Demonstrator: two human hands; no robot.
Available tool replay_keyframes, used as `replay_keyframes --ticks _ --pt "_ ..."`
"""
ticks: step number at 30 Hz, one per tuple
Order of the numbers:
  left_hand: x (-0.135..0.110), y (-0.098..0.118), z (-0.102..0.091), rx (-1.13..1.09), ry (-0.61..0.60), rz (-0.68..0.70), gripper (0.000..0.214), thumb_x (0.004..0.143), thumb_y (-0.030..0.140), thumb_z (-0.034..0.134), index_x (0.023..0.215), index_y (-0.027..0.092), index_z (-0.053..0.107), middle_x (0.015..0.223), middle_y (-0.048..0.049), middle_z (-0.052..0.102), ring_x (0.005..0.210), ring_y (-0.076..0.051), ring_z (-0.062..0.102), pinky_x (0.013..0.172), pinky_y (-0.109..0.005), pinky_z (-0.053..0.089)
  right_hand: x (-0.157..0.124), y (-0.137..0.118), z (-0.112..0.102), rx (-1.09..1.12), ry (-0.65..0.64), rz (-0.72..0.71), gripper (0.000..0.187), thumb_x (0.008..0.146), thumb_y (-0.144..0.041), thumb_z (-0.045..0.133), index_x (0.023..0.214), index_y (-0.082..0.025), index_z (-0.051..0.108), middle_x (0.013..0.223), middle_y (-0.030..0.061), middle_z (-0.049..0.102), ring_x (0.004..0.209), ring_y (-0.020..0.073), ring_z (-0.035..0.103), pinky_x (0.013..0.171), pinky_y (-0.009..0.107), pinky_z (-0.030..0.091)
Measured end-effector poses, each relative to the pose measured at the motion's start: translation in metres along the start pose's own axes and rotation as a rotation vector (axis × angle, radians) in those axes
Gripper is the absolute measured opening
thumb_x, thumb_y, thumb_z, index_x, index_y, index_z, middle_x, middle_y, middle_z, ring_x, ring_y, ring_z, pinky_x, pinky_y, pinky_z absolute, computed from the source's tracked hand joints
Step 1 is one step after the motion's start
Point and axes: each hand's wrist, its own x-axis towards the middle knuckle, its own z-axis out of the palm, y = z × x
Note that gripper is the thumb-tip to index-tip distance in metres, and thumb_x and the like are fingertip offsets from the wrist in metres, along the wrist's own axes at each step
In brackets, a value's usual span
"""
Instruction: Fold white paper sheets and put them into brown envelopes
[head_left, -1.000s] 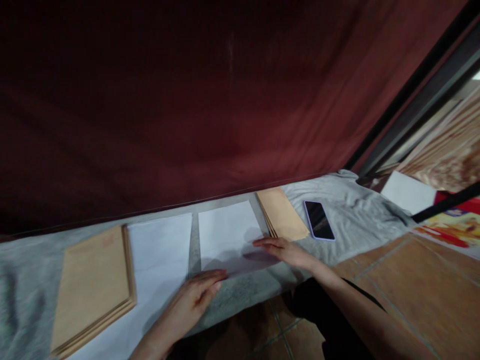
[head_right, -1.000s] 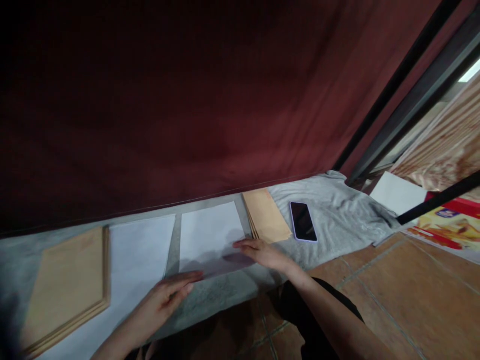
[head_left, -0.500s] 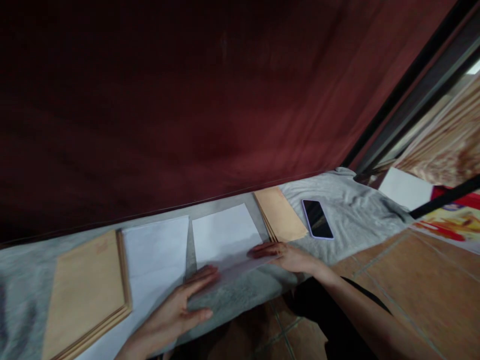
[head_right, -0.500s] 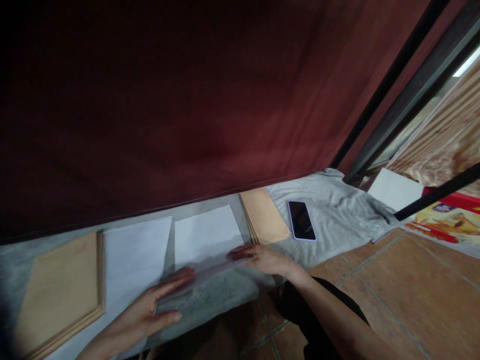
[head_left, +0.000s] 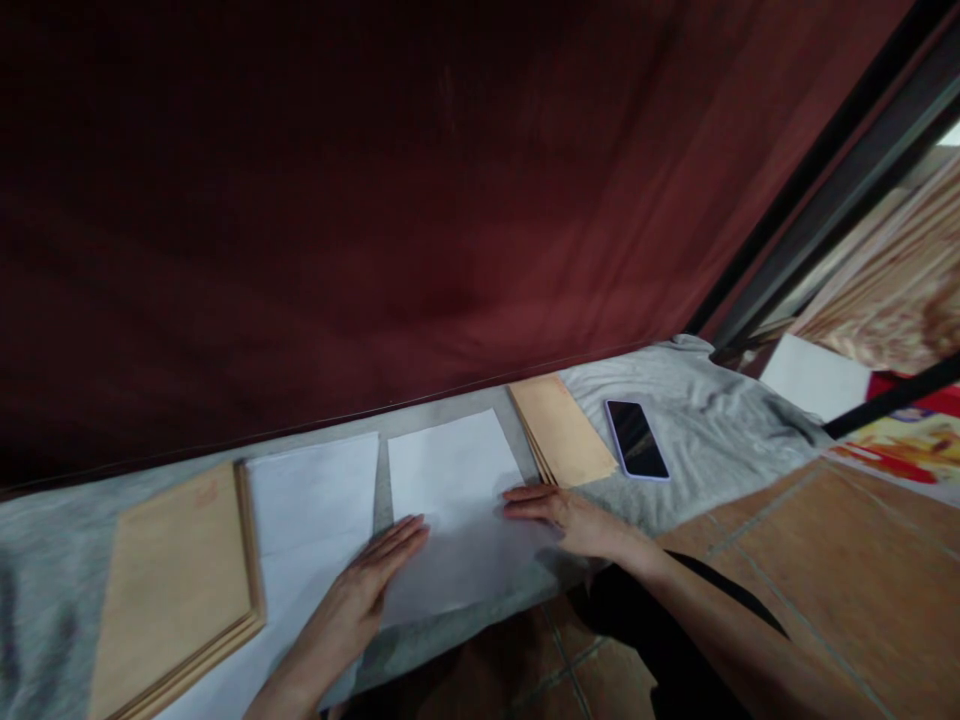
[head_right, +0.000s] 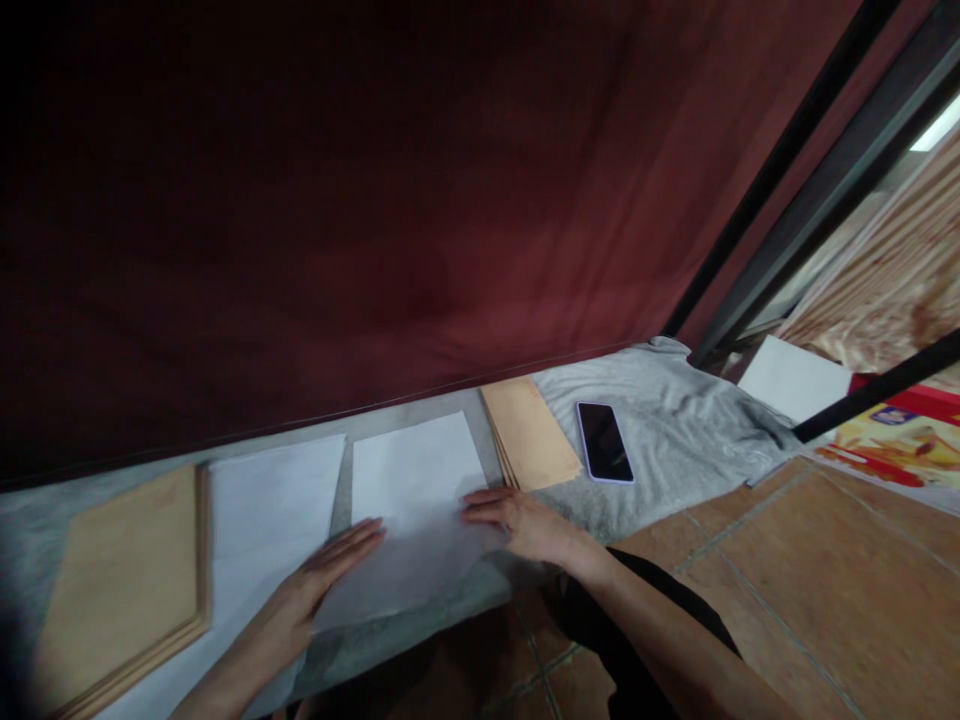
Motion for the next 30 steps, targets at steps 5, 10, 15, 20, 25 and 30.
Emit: replay_keyframes --ticks 5,10,15,20,25,30 --pt "-0.004 -0.01 -0.001 -0.075 -0.053 0.024 0.086 0.069 -0.002 0.046 0.144 0.039 0.047 0.153 0.0042 0.047 0.141 -0.018 0.045 0.118 -0.045 0.036 0.002 0.001 -0.001 0.037 -0.015 -0.036 0.039 0.096 -0.033 0.06 0.134 -0.031 0.064 0.139 0.0015 0.063 0.131 0.0207 0.055 0.112 0.034 0.042" --pt "-0.001 -0.006 0.002 -0.034 -0.019 0.018 0.079 0.076 -0.002 0.037 0.14 0.04 0.053 0.149 0.0058 0.052 0.139 -0.015 0.048 0.117 -0.042 0.038 0.001 0.005 0.005 -0.082 0.007 0.017 0.05 0.088 -0.016 0.06 0.136 -0.03 0.062 0.146 0.0043 0.056 0.133 0.0218 0.053 0.113 0.038 0.042" --pt "0.001 -0.009 -0.001 -0.081 0.012 0.007 0.067 0.08 0.005 0.044 0.137 0.037 0.058 0.144 0.0026 0.058 0.133 -0.017 0.055 0.116 -0.04 0.041 0.004 0.003 0.002 -0.035 0.023 0.012 0.05 0.088 -0.027 0.064 0.138 -0.027 0.06 0.144 0.0067 0.058 0.132 0.0244 0.055 0.113 0.04 0.041" --pt "0.01 -0.013 -0.004 -0.092 0.048 -0.143 0.044 0.082 0.024 0.058 0.124 0.031 0.07 0.127 -0.0023 0.071 0.118 -0.021 0.066 0.107 -0.036 0.05 0.013 -0.007 -0.004 0.101 0.07 0.115 0.041 0.092 -0.039 0.063 0.133 -0.031 0.065 0.137 0.0028 0.064 0.126 0.0245 0.06 0.109 0.038 0.046" --pt "0.012 0.001 -0.007 0.061 0.006 -0.071 0.056 0.082 0.011 0.048 0.131 0.03 0.065 0.137 -0.0004 0.065 0.126 -0.02 0.06 0.112 -0.037 0.046 0.015 0.005 0.002 0.101 0.09 0.086 0.035 0.092 -0.028 0.063 0.126 -0.028 0.07 0.131 0.0044 0.068 0.122 0.0249 0.063 0.106 0.04 0.05" --pt "0.009 0.015 -0.003 0.315 -0.087 0.001 0.073 0.079 -0.003 0.038 0.144 0.028 0.051 0.152 -0.002 0.051 0.137 -0.019 0.05 0.116 -0.04 0.04 0.009 0.024 0.009 -0.041 0.099 0.059 0.057 0.08 0.003 0.047 0.12 -0.028 0.073 0.134 0.0041 0.066 0.124 0.0219 0.062 0.109 0.043 0.048"
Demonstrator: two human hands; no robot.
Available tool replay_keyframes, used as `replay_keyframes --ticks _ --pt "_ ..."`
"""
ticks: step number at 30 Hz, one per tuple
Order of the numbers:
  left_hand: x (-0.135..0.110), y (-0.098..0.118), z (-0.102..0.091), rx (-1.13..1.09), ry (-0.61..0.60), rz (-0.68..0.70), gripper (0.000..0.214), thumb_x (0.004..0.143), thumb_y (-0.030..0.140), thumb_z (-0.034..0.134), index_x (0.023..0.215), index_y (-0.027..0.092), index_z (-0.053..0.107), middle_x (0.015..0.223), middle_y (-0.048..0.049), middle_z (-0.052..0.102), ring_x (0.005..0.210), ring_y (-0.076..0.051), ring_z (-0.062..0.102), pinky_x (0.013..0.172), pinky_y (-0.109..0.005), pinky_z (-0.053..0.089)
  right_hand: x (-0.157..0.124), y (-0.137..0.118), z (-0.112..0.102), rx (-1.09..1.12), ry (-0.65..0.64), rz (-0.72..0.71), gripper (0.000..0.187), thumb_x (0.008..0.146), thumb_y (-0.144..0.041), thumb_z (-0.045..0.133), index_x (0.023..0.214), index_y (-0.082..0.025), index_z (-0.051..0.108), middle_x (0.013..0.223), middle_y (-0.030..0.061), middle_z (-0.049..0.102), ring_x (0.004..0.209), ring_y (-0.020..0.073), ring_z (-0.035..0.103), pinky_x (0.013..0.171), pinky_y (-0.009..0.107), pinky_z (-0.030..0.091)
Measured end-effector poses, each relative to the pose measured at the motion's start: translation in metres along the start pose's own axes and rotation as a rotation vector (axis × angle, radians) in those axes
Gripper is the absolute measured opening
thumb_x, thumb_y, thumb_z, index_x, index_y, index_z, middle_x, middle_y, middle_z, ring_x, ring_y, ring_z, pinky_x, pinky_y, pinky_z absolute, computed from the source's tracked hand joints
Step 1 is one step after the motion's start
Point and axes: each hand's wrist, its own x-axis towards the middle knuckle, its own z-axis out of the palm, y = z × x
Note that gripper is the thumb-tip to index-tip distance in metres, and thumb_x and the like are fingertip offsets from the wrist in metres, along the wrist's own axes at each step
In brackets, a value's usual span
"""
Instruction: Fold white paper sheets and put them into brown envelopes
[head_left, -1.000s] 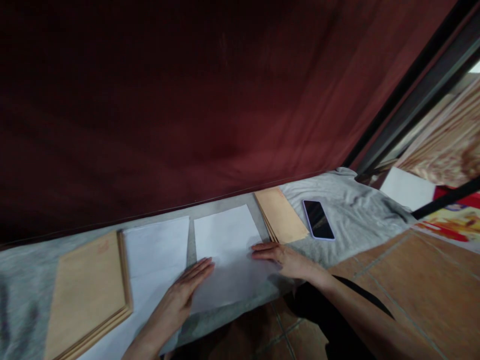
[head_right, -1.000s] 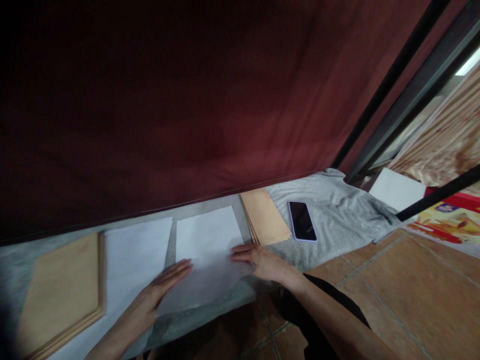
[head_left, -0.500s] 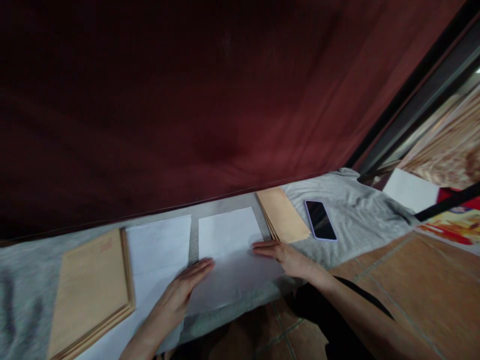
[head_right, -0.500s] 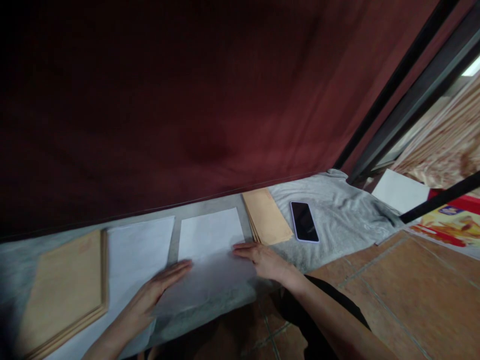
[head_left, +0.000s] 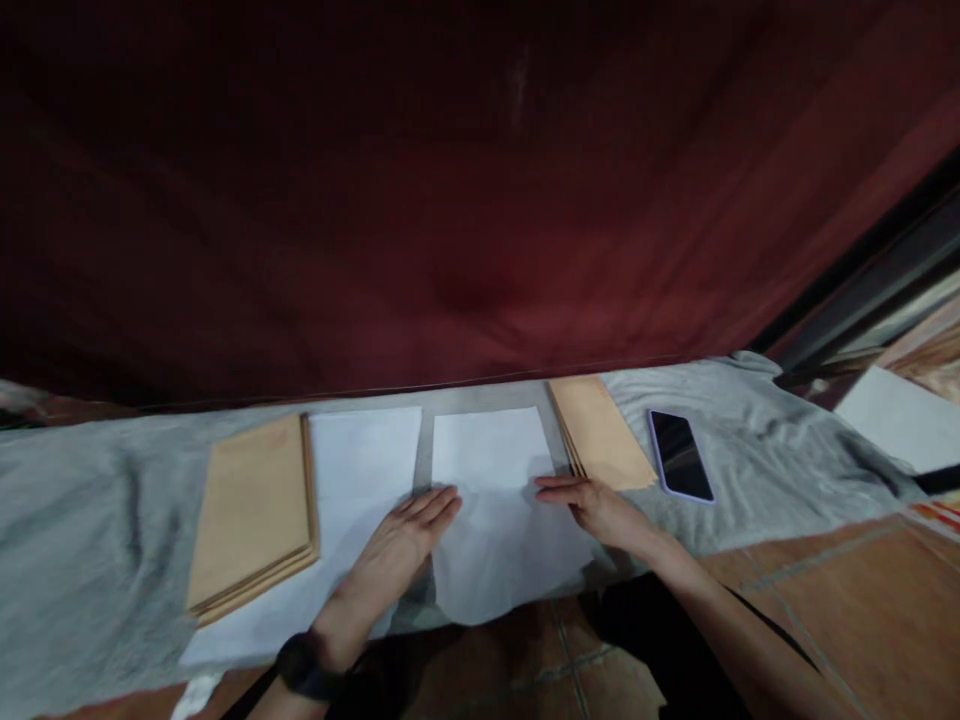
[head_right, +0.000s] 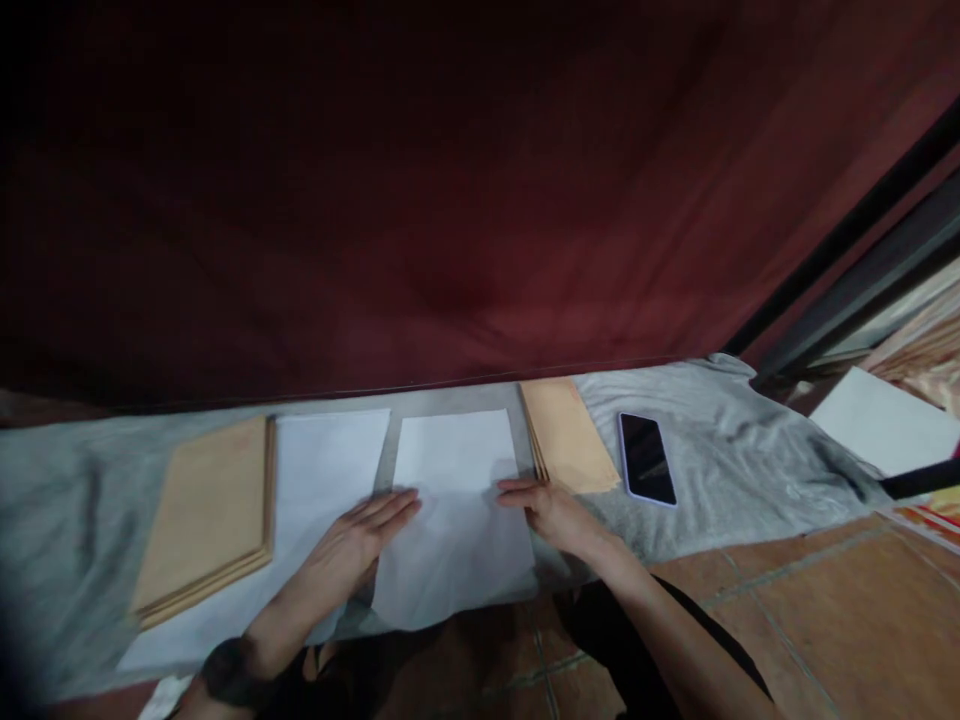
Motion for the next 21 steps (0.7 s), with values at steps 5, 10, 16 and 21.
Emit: replay_keyframes --ticks 5,10,16,21 --pt "0.001 0.003 0.01 0.096 0.017 0.012 0.068 0.084 -0.003 0.04 0.146 0.025 0.047 0.154 -0.0053 0.048 0.14 -0.019 0.046 0.114 -0.037 0.039 -0.002 0.003 -0.006 -0.022 -0.05 -0.021 0.064 0.078 0.006 0.045 0.124 -0.03 0.07 0.138 0.0027 0.062 0.127 0.0226 0.06 0.111 0.045 0.046" --pt "0.0 0.01 0.016 0.178 0.01 0.062 0.066 0.088 -0.001 0.039 0.149 0.024 0.041 0.156 -0.0091 0.045 0.143 -0.02 0.042 0.113 -0.039 0.039 -0.003 0.008 -0.012 -0.019 -0.072 -0.007 0.054 0.083 0.0 0.052 0.124 -0.031 0.07 0.137 0.0028 0.063 0.126 0.0242 0.061 0.111 0.046 0.046" --pt "-0.001 0.02 0.012 0.236 0.018 0.075 0.065 0.089 -0.001 0.037 0.15 0.022 0.038 0.155 -0.0115 0.045 0.143 -0.021 0.041 0.113 -0.04 0.039 -0.004 0.014 -0.012 -0.012 -0.092 0.02 0.052 0.084 -0.002 0.052 0.123 -0.03 0.071 0.139 0.0027 0.062 0.127 0.0242 0.059 0.112 0.046 0.045" --pt "-0.001 0.022 0.011 0.205 0.053 0.067 0.063 0.09 0.0 0.037 0.148 0.022 0.039 0.154 -0.011 0.048 0.142 -0.021 0.043 0.113 -0.04 0.04 -0.003 0.019 -0.011 -0.019 -0.094 0.008 0.052 0.085 -0.003 0.049 0.122 -0.031 0.071 0.139 0.0015 0.062 0.128 0.0234 0.059 0.114 0.048 0.043"
